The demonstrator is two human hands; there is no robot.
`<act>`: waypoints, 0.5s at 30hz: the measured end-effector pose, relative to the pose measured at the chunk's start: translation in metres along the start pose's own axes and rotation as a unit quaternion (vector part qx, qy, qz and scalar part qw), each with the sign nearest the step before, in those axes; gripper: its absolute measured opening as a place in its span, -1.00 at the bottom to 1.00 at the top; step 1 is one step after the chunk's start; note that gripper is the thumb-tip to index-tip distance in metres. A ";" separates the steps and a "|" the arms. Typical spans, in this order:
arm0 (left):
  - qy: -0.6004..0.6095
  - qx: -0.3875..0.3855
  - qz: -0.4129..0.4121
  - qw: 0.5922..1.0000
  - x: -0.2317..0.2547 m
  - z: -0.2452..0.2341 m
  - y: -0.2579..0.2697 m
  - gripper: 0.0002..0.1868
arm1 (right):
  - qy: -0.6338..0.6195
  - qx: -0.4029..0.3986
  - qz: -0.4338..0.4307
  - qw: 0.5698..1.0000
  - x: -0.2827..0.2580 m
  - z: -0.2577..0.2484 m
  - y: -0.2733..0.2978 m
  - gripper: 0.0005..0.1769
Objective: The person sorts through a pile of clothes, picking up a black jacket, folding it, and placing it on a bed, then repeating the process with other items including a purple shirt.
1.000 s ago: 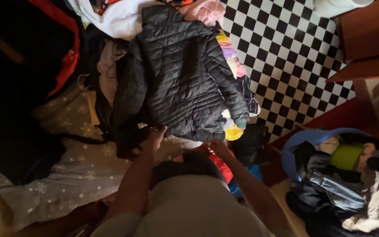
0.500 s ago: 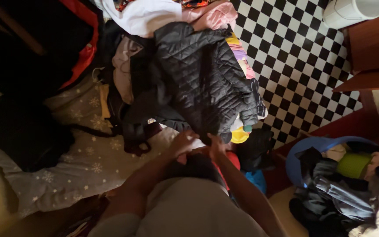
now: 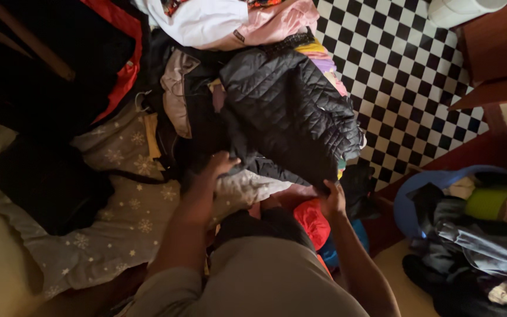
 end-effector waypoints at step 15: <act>0.826 -0.005 0.043 0.562 0.018 -0.098 0.111 -0.37 | 0.016 -0.041 -0.052 0.998 -0.039 0.041 -0.044 -0.76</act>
Point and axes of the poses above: each hand's wrist, its own y-axis away from the middle knuckle, its own z-axis out of the palm, x = y × z, the point moved 3 cm from there along -y, towards the middle knuckle, and after that the axes turned 12 degrees about -y, right-handed, at the moved point
